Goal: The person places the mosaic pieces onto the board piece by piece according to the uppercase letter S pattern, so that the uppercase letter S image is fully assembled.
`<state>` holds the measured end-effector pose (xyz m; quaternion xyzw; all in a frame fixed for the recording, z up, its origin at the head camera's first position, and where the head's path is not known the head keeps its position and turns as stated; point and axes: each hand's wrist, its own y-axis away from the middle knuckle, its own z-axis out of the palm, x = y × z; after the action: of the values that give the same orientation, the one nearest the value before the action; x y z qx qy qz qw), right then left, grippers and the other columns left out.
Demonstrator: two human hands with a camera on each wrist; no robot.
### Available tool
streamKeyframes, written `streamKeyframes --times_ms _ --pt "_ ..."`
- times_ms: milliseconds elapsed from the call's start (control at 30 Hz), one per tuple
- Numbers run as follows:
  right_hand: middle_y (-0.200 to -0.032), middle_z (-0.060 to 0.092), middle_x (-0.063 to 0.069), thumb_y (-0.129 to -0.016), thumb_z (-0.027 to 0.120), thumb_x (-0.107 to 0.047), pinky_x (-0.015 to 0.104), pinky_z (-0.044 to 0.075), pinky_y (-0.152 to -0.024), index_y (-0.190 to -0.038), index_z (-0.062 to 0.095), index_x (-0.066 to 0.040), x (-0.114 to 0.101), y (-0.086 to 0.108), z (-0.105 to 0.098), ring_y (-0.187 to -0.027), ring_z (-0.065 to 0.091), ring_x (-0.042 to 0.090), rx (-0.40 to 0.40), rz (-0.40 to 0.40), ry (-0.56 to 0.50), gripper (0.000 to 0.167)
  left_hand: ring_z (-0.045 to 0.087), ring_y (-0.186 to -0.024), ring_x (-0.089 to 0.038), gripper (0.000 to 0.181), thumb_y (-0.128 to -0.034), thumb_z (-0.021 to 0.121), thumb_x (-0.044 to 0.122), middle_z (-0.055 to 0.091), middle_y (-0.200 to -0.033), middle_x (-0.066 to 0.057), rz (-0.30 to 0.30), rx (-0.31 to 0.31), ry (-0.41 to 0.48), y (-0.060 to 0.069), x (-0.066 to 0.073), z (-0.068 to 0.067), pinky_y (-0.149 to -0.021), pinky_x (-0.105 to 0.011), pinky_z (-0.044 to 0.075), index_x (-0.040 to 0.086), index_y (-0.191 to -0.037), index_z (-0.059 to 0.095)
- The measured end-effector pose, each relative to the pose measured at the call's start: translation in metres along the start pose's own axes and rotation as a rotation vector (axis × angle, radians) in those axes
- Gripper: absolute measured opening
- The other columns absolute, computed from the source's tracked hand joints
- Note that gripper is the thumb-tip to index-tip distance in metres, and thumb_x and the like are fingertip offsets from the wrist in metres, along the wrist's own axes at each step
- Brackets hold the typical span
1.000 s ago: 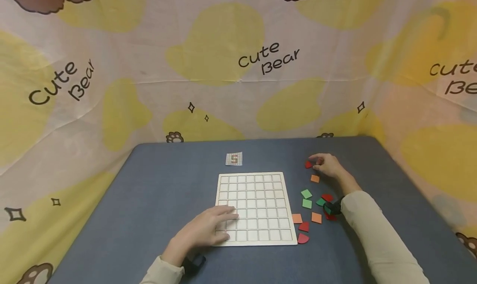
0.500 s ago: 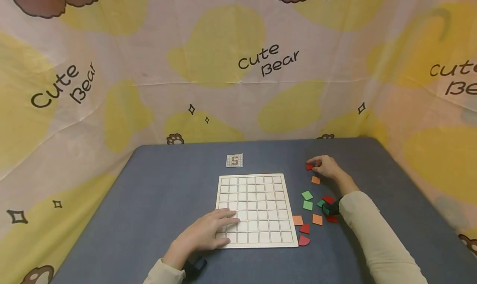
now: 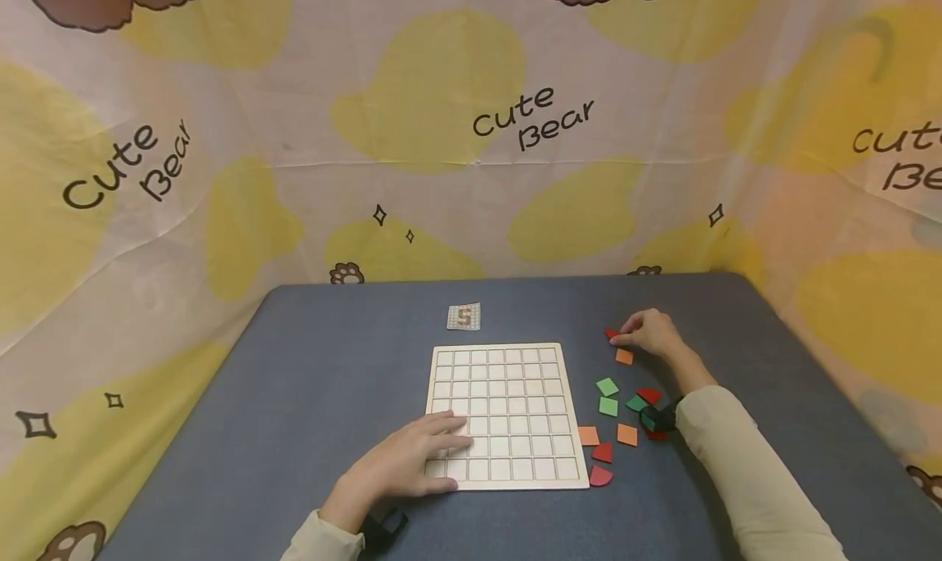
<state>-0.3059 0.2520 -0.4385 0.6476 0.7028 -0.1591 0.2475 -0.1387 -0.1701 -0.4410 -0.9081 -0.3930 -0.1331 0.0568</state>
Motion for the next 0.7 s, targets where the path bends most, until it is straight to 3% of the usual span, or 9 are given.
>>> streamKeyframes --times_ms 233,433,700 --pt "-0.091 0.062 0.016 -0.081 0.076 -0.023 0.026 0.041 -0.065 -0.107 0.070 0.002 0.0060 -0.0019 0.0026 -0.083 0.053 0.025 -0.010 -0.040 -0.044 0.037 0.050 -0.135 -0.028 0.053 -0.0794 0.074 0.038 0.055 -0.143 -0.005 0.010 0.005 -0.019 0.0001 -0.0007 0.0000 -0.109 -0.045 0.044 0.021 -0.128 0.063" --pt "-0.095 0.066 0.019 -0.082 0.074 -0.021 0.025 0.043 -0.065 -0.104 0.072 0.001 0.0101 -0.0038 0.0039 -0.084 0.056 0.025 -0.017 -0.075 -0.037 0.031 0.051 -0.134 -0.027 0.053 -0.0782 0.075 0.039 0.056 -0.142 -0.005 0.019 0.027 -0.042 0.0011 -0.0007 0.0001 -0.108 -0.046 0.044 0.021 -0.127 0.064" --pt "-0.095 0.064 0.018 -0.084 0.073 -0.024 0.025 0.041 -0.064 -0.104 0.070 0.003 0.0043 -0.0008 0.0043 -0.082 0.053 0.024 -0.010 -0.057 -0.076 0.033 0.050 -0.134 -0.029 0.052 -0.0789 0.075 0.037 0.056 -0.142 -0.006 0.014 0.020 -0.016 0.0017 0.0001 -0.0019 -0.108 -0.043 0.045 0.019 -0.127 0.064"
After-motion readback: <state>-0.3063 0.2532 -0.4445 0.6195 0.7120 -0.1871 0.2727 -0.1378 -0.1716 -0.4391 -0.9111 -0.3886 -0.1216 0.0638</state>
